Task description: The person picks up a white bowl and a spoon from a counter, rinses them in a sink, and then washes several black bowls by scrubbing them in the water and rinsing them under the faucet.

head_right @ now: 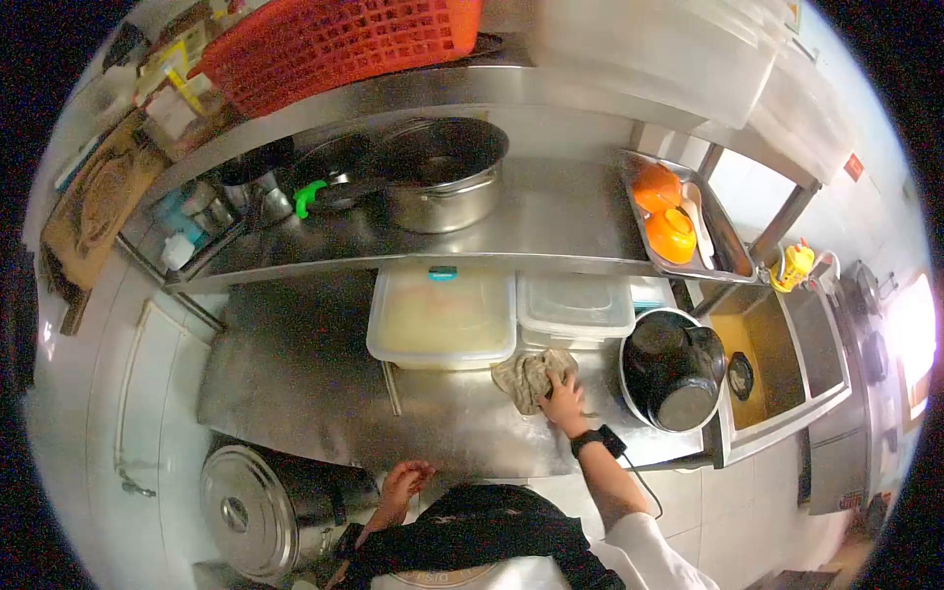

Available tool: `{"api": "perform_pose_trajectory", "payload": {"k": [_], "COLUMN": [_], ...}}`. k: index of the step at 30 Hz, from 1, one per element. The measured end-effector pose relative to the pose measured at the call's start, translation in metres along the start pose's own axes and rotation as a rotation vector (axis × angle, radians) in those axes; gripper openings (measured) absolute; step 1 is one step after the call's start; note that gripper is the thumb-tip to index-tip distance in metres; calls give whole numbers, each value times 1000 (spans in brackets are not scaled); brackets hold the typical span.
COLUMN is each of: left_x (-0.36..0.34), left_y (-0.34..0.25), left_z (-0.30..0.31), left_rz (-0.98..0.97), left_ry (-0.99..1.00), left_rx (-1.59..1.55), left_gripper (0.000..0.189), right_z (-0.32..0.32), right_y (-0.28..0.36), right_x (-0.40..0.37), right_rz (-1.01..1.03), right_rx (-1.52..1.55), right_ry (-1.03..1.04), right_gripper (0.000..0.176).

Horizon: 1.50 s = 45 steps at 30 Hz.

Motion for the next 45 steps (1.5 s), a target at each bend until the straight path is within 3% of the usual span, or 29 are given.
{"api": "perform_pose_trajectory", "payload": {"k": [2, 3, 6, 8, 12, 15, 17, 18, 20, 21, 22, 23, 24, 25, 27, 29, 30, 31, 32, 33, 34, 37, 41, 43, 44, 45], "left_x": [-3, -2, 16, 19, 35, 50, 51, 54, 52, 50, 47, 42, 37, 31, 13, 5, -4, -4, -3, 2, 6, 16, 35, 42, 42, 39], "left_y": [1, 8, 18, 17, 7, 11, 8, 5, 6, 8, 8, 7, 5, 2, 5, 3, 5, 19, 28, 30, 32, 28, 22, 18, 18, 19], "left_z": [5, 8, 14, 8, -11, -17, -22, -24, -21, -18, -15, -10, -6, -5, -1, 0, 3, 11, 15, 15, 15, 15, 7, 1, -3, -6], "left_rz": [108, 112, 112, 112, 56, 4, -34, -65, -115, -163, -181, -160, -139, -156, -73, -66, -56, -102, -99, -119, -136, -191, -165, -164, -132, -90], "left_ry": [-42, -25, 39, 69, 99, 88, 81, 95, 44, 8, -2, -24, -45, -54, -244, -264, -266, -219, -248, -197, -141, -106, -53, 17, -5, -22], "left_rx": [13, 19, 49, 5, 3, 72, 99, 126, 136, 148, 147, 146, 147, 149, 54, -20, -80, -1, -14, -13, -10, 103, 23, -21, -6, 16], "left_gripper": [21, 21, 20, 20, 21, 21, 21, 20, 20, 20, 20, 20, 19, 19, 19, 19, 19, 20, 20, 21, 22, 24, 23, 22, 22, 22], "right_z": [-8, -2, 58, 138, 224, 188, 132, 134, 135, 133, 138, 146, 92, 87, 121, 97, 99, 97, 95, 117, 125, 135, 145, 151, 147, 130], "right_y": [0, 4, 27, 37, 69, 110, 130, 135, 130, 121, 118, 110, 76, 62, 60, 39, 36, 31, 20, 30, 31, 32, 50, 98, 129, 154], "right_x": [5, 10, 36, 64, 148, 206, 226, 240, 281, 298, 322, 326, 372, 391, 381, 400, 390, 375, 371, 348, 337, 289, 221, 189, 173, 163], "right_rz": [-62, -78, -422, -195, 386, 434, 457, 469, 276, 299, 198, 161, 128, 219, 141, 91, 203, 150, 188, -84, -24, -114, 77, 183, 334, 378], "right_rx": [286, 280, 1243, 1202, 663, 258, 103, 118, 129, -81, -226, -11, -92, -176, -173, -310, -543, -571, -424, -195, -440, -338, -393, -183, -283, -87], "right_ry": [161, 154, 493, 417, -201, -267, -371, -375, 120, 139, 454, 241, 58, 38, 9, 5, 50, -42, -90, -45, 16, -111, -314, -398, -399, -335], "right_gripper": [29, 29, 24, 23, 26, 29, 31, 31, 44, 44, 48, 51, 55, 50, 43, 37, 40, 39, 37, 36, 31, 26, 22, 24, 24, 23]}}
Point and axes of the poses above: each hand's wrist, its own x-axis towards the middle knuckle, its own z-axis out of the back of the hand, y = z × x, the point moved 2 cm from there along x, towards the middle knuckle, and after that the axes turned 6 degrees about -z, right-handed, at the moved point
